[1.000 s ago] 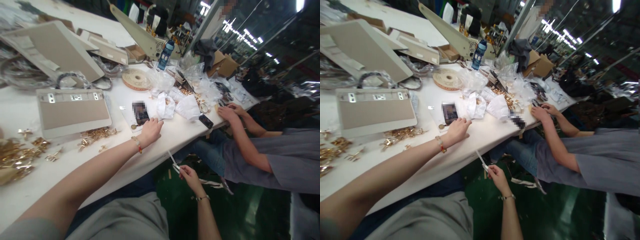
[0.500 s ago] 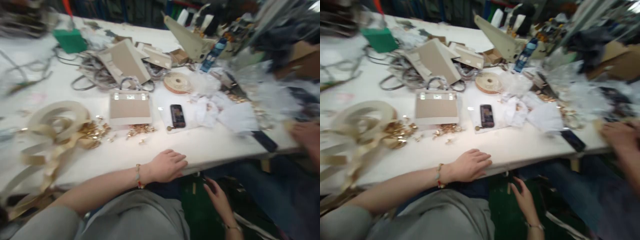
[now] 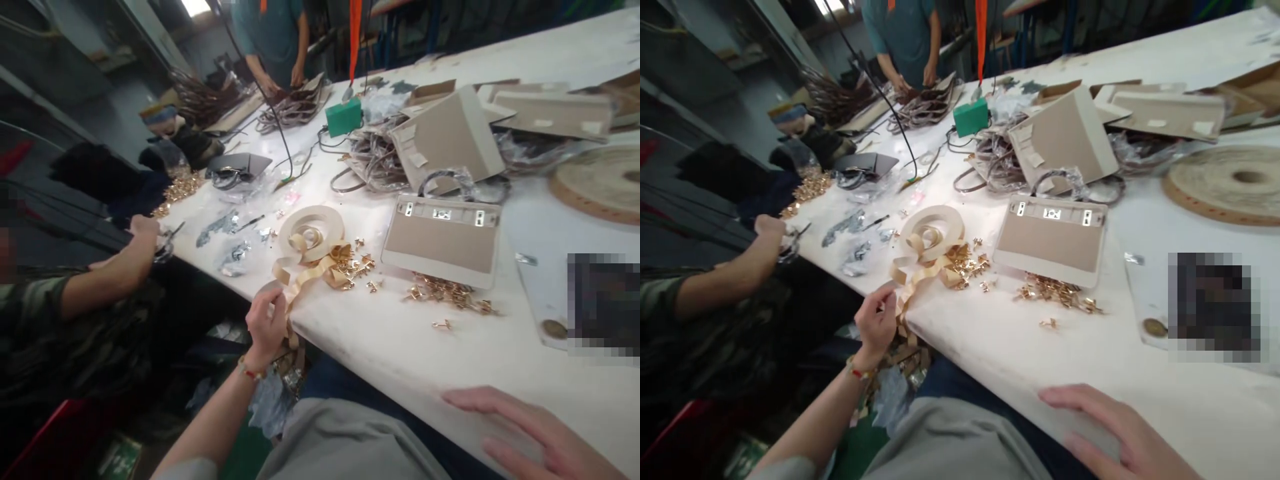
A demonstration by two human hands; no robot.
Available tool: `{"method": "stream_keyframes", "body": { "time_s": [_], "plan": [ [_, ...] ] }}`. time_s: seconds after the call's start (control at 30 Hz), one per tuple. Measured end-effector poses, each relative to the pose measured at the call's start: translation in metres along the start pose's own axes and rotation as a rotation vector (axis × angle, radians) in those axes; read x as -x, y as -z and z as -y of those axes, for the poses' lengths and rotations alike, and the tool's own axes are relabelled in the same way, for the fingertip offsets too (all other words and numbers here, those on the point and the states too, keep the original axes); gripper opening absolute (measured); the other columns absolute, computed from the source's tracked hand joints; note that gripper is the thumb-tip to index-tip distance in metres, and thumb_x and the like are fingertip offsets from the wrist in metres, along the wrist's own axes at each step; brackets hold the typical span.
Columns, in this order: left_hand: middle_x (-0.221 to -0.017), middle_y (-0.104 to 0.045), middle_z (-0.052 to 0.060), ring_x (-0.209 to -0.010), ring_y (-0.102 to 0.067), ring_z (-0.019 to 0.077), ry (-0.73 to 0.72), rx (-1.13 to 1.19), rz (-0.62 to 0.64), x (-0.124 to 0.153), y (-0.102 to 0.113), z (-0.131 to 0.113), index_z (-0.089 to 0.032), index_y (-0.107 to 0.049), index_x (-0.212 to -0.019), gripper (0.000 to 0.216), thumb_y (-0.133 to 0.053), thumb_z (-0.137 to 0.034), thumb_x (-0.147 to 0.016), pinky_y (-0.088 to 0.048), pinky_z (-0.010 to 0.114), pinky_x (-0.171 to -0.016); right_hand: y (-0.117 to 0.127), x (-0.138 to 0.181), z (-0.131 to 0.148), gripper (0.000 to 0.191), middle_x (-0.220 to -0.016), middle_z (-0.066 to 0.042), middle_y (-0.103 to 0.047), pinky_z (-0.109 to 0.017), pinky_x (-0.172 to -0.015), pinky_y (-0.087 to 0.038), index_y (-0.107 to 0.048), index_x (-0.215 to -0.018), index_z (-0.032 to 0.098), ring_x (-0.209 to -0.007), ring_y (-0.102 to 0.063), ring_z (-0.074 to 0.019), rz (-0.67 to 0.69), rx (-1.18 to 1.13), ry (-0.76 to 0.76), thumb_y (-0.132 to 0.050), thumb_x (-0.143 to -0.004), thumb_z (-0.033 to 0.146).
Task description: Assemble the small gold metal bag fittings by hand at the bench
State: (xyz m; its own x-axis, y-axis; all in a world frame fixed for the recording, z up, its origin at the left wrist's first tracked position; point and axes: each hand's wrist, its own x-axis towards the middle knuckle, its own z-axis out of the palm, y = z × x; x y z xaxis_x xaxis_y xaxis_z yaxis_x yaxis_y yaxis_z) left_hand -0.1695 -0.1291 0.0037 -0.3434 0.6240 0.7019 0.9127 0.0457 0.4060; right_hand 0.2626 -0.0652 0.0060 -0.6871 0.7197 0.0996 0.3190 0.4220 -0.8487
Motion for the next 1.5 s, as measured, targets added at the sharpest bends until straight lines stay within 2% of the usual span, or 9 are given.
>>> {"method": "stream_keyframes", "body": {
  "time_s": [0.17, 0.3, 0.47, 0.6, 0.83, 1.07, 1.2, 1.27, 1.5],
  "plan": [
    [-0.088, -0.07, 0.006, -0.077, -0.063, 0.0154, 0.141, -0.089, -0.036, -0.033, -0.001, 0.019, -0.015, -0.068, -0.104, 0.023, -0.056, -0.033, -0.095, -0.052, 0.03, -0.076, 0.013, -0.122, 0.039, 0.02, -0.104, -0.007, -0.079, -0.036, -0.08, -0.065, -0.075, -0.108, 0.03, -0.092, -0.076, -0.0264, 0.108, 0.023, 0.233, -0.065, -0.091, 0.037],
    [-0.096, -0.072, 0.008, -0.079, -0.064, 0.0163, 0.285, -0.182, -0.124, -0.01, 0.016, 0.043, -0.015, -0.066, -0.105, 0.028, -0.053, -0.038, -0.096, -0.052, 0.03, -0.074, 0.005, -0.16, 0.024, 0.019, -0.103, -0.007, -0.078, -0.036, -0.086, -0.061, -0.073, -0.104, 0.026, -0.094, -0.075, -0.0244, -0.029, -0.01, 0.253, -0.062, -0.094, 0.037],
    [-0.095, -0.072, 0.011, -0.094, -0.068, 0.0237, 0.09, -0.289, 0.075, 0.045, 0.043, 0.065, -0.017, -0.067, -0.101, 0.029, -0.053, -0.041, -0.095, -0.051, 0.04, -0.089, 0.003, -0.156, -0.003, 0.014, -0.101, -0.009, -0.076, -0.039, -0.095, -0.057, -0.072, -0.097, 0.024, -0.099, -0.073, -0.0248, -0.186, -0.18, 0.275, -0.066, -0.092, 0.035],
    [-0.111, -0.072, 0.013, -0.107, -0.065, 0.0277, 0.011, -0.298, 0.205, 0.053, 0.038, 0.057, -0.017, -0.064, -0.113, 0.039, -0.059, -0.049, -0.092, -0.048, 0.044, -0.098, 0.005, -0.148, -0.012, 0.009, -0.099, -0.007, -0.075, -0.042, -0.097, -0.055, -0.073, -0.096, 0.025, -0.098, -0.071, -0.0245, -0.252, -0.257, 0.263, -0.068, -0.092, 0.03],
    [-0.141, -0.053, 0.022, -0.135, -0.049, 0.0312, 0.101, -0.333, 0.008, 0.052, 0.057, 0.076, -0.015, -0.05, -0.13, 0.049, -0.041, -0.051, -0.1, -0.043, 0.05, -0.109, 0.007, -0.147, -0.009, 0.007, -0.095, -0.006, -0.074, -0.037, -0.088, -0.057, -0.073, -0.093, 0.026, -0.097, -0.07, -0.0229, -0.334, -0.31, 0.244, -0.068, -0.092, 0.029],
    [-0.146, -0.046, 0.028, -0.139, -0.046, 0.038, 0.127, -0.409, 0.166, 0.097, 0.059, 0.096, -0.013, -0.038, -0.14, 0.078, -0.069, -0.054, -0.081, -0.047, 0.053, -0.105, -0.002, -0.15, -0.01, 0.012, -0.094, -0.008, -0.075, -0.042, -0.096, -0.056, -0.072, -0.092, 0.024, -0.094, -0.072, -0.0254, -0.248, -0.23, 0.29, -0.067, -0.091, 0.035],
    [-0.107, -0.072, 0.011, -0.093, -0.072, 0.0217, 0.303, -0.307, 0.359, 0.065, 0.048, 0.079, -0.016, -0.044, -0.14, 0.053, -0.053, -0.036, -0.092, -0.058, 0.034, -0.08, -0.005, -0.151, -0.011, 0.011, -0.095, -0.008, -0.076, -0.042, -0.095, -0.056, -0.072, -0.092, 0.024, -0.093, -0.072, -0.0253, -0.229, -0.191, 0.309, -0.067, -0.091, 0.033],
    [-0.091, -0.073, 0.004, -0.07, -0.068, 0.0137, 0.308, -0.232, 0.371, 0.037, 0.05, 0.069, -0.017, -0.049, -0.137, 0.046, -0.05, -0.033, -0.094, -0.054, 0.025, -0.068, -0.004, -0.151, -0.011, 0.01, -0.094, -0.007, -0.076, -0.043, -0.096, -0.056, -0.072, -0.093, 0.024, -0.093, -0.072, -0.0255, -0.231, -0.177, 0.315, -0.067, -0.091, 0.032],
    [-0.089, -0.073, 0.007, -0.072, -0.066, 0.0158, 0.177, -0.26, 0.354, -0.005, 0.067, 0.05, -0.014, -0.061, -0.127, 0.045, -0.05, -0.04, -0.091, -0.053, 0.027, -0.072, 0.002, -0.149, -0.005, 0.01, -0.095, -0.007, -0.076, -0.037, -0.088, -0.058, -0.072, -0.092, 0.024, -0.092, -0.072, -0.0237, -0.27, -0.137, 0.309, -0.064, -0.093, 0.03]
  ]
}}
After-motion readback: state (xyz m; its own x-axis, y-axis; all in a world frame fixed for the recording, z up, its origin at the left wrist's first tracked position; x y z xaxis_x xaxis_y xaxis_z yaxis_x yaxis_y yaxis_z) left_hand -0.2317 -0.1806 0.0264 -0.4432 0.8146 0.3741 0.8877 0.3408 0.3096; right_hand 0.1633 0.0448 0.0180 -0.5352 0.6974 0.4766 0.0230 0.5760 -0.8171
